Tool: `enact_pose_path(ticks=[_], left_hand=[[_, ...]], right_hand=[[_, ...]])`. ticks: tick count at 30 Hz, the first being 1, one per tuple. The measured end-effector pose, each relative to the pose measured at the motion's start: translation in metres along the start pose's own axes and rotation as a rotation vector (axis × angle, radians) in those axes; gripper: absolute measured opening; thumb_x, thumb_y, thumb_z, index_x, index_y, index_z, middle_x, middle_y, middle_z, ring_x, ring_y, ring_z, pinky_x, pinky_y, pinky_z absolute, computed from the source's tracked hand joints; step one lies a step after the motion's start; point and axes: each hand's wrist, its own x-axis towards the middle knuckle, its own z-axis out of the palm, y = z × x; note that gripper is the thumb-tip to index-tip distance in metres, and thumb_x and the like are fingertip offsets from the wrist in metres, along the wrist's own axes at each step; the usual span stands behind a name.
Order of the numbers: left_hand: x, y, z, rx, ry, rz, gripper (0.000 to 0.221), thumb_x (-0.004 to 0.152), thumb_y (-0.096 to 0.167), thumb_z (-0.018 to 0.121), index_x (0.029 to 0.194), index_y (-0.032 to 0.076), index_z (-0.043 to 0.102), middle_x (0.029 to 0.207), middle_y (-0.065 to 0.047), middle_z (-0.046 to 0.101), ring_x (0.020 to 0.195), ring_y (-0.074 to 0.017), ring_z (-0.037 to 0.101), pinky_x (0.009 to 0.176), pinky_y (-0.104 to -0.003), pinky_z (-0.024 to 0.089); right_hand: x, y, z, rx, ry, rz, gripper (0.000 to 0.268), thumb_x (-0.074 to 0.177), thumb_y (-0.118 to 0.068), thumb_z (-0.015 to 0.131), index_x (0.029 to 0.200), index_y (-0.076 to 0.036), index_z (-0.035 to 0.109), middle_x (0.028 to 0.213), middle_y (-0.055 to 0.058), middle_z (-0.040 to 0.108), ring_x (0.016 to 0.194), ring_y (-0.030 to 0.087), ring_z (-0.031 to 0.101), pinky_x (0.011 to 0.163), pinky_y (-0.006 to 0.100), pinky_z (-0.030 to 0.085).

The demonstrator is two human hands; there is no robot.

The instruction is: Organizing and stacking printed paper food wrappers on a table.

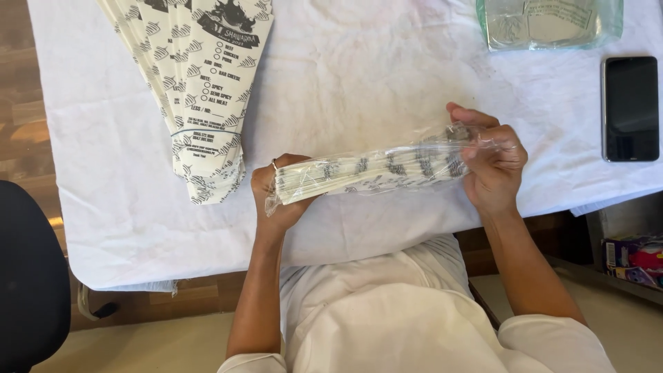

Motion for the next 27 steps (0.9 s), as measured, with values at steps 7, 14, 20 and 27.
enact_pose_path(ticks=[7, 14, 20, 27], left_hand=[[0.045, 0.122, 0.016, 0.452, -0.171, 0.061, 0.107, 0.061, 0.033, 0.100, 0.144, -0.006, 0.044, 0.144, -0.031, 0.053, 0.140, -0.0558, 0.046, 0.123, -0.066, 0.024], [0.046, 0.034, 0.160, 1.087, -0.334, 0.410, 0.106, 0.045, 0.059, 0.097, 0.116, -0.012, 0.066, 0.087, -0.022, 0.066, 0.087, -0.0452, 0.069, 0.104, -0.073, 0.044], [0.047, 0.002, 0.184, 0.834, -0.525, 0.321, 0.012, 0.074, 0.004, 0.075, 0.067, 0.010, 0.067, 0.055, -0.004, 0.056, 0.044, -0.0215, 0.057, 0.042, -0.035, 0.047], [0.036, 0.048, 0.182, 0.779, -0.445, 0.491, 0.003, 0.075, 0.001, 0.072, 0.077, 0.001, 0.072, 0.075, -0.011, 0.064, 0.063, -0.0258, 0.065, 0.045, -0.041, 0.052]], right_hand=[[0.003, 0.000, 0.001, 0.246, 0.118, 0.134, 0.013, 0.103, -0.020, 0.060, 0.103, -0.017, 0.047, 0.141, 0.022, 0.058, 0.121, 0.023, 0.068, 0.115, 0.041, 0.054], [-0.003, 0.012, -0.007, 0.296, 0.128, 0.140, 0.015, 0.103, -0.019, 0.061, 0.097, -0.018, 0.046, 0.132, 0.017, 0.059, 0.118, 0.018, 0.063, 0.110, 0.038, 0.052], [0.014, -0.016, 0.008, 0.213, 0.104, 0.050, 0.028, 0.104, -0.043, 0.059, 0.112, -0.019, 0.045, 0.152, 0.011, 0.045, 0.141, 0.023, 0.046, 0.121, 0.045, 0.042], [-0.007, -0.026, 0.035, -0.002, -0.045, 0.033, 0.144, 0.054, -0.070, 0.080, 0.163, -0.010, 0.009, 0.160, 0.029, 0.036, 0.150, 0.034, 0.037, 0.130, 0.054, 0.025]])
